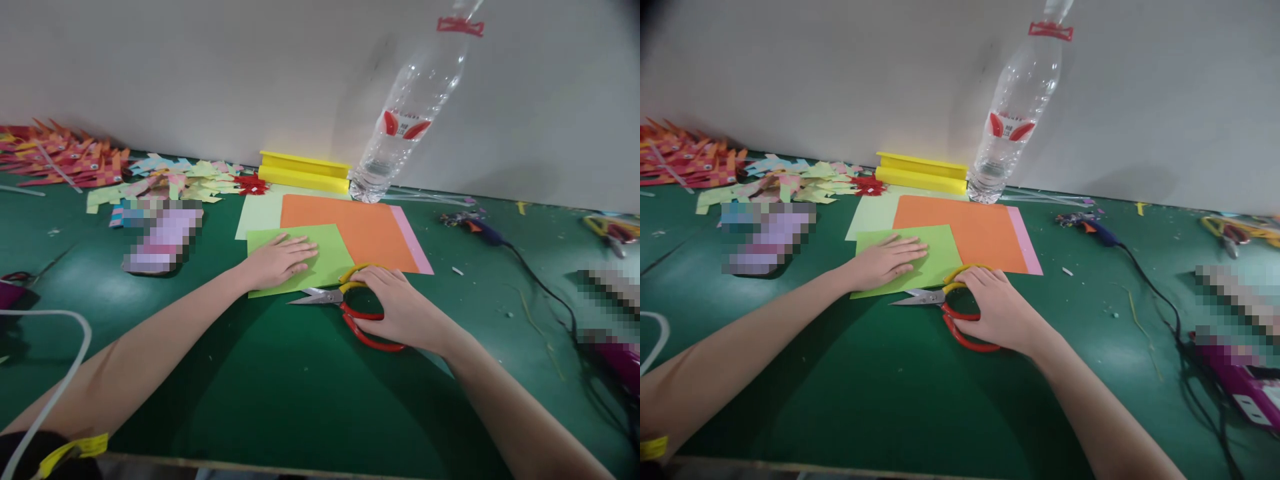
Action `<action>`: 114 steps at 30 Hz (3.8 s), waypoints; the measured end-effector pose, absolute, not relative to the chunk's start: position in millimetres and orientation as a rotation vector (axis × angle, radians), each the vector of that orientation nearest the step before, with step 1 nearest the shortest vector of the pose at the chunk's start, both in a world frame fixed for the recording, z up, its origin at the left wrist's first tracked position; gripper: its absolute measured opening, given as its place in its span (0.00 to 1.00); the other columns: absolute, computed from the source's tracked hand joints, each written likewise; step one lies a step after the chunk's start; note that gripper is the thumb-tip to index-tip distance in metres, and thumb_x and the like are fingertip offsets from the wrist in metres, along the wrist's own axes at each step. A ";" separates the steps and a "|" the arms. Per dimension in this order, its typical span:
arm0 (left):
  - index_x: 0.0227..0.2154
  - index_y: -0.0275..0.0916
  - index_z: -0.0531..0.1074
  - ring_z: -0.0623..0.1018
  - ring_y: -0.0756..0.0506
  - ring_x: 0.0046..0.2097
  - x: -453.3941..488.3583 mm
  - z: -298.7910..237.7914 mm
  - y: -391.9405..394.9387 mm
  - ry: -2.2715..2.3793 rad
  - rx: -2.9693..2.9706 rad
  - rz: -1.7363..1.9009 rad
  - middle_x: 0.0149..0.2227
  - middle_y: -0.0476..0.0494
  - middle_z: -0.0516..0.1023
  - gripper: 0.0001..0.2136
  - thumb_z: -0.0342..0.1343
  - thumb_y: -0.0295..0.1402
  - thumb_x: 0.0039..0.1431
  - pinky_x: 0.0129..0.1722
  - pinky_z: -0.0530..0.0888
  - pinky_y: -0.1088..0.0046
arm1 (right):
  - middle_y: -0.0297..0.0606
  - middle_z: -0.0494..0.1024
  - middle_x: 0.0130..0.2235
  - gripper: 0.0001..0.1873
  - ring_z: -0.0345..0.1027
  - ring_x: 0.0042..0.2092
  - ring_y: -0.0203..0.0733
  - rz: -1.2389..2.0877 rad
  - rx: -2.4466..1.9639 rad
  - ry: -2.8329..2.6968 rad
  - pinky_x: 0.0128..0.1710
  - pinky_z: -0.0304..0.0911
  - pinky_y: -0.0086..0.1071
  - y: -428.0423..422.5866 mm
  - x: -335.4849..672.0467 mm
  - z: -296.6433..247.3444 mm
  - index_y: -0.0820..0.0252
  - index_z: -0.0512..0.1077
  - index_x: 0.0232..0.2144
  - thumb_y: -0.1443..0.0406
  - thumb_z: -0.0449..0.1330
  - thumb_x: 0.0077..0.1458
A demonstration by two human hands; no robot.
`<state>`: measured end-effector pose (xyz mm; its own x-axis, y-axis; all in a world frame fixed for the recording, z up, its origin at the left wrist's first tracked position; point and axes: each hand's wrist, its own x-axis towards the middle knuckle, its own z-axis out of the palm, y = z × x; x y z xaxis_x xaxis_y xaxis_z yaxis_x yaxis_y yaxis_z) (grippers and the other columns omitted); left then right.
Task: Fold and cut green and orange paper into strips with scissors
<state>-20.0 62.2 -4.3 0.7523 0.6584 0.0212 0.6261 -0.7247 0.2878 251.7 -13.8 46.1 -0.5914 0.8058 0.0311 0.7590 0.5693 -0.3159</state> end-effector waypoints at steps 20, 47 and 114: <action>0.60 0.43 0.59 0.53 0.50 0.66 -22.2 -9.1 69.2 1.008 2.684 0.243 0.65 0.53 0.57 0.20 0.34 0.33 0.69 0.65 0.45 0.64 | 0.41 0.73 0.52 0.23 0.63 0.55 0.53 0.597 -1.151 -2.674 0.53 0.54 0.48 1.5 249.1 41.0 0.51 0.67 0.49 0.58 0.60 0.49; 0.60 0.42 0.60 0.54 0.50 0.66 -23.1 -9.9 72.2 0.975 2.699 0.279 0.64 0.50 0.59 0.19 0.34 0.29 0.70 0.64 0.49 0.62 | 0.43 0.73 0.50 0.19 0.66 0.52 0.50 0.463 -1.085 -2.659 0.50 0.60 0.45 -2.5 212.1 35.0 0.57 0.66 0.47 0.57 0.58 0.53; 0.44 0.33 0.74 0.79 0.41 0.43 -43.9 3.9 17.4 1.152 3.244 0.457 0.45 0.37 0.79 0.14 0.47 0.36 0.67 0.36 0.76 0.68 | 0.46 0.72 0.53 0.24 0.62 0.57 0.56 -0.063 -1.361 -2.308 0.58 0.50 0.60 14.4 275.4 18.8 0.54 0.62 0.53 0.54 0.56 0.56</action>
<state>-43.9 17.4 3.9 0.7522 0.5601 0.3470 0.6457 -0.7317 -0.2185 275.4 14.4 18.8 -0.4065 0.8185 0.4060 0.8395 0.5099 -0.1875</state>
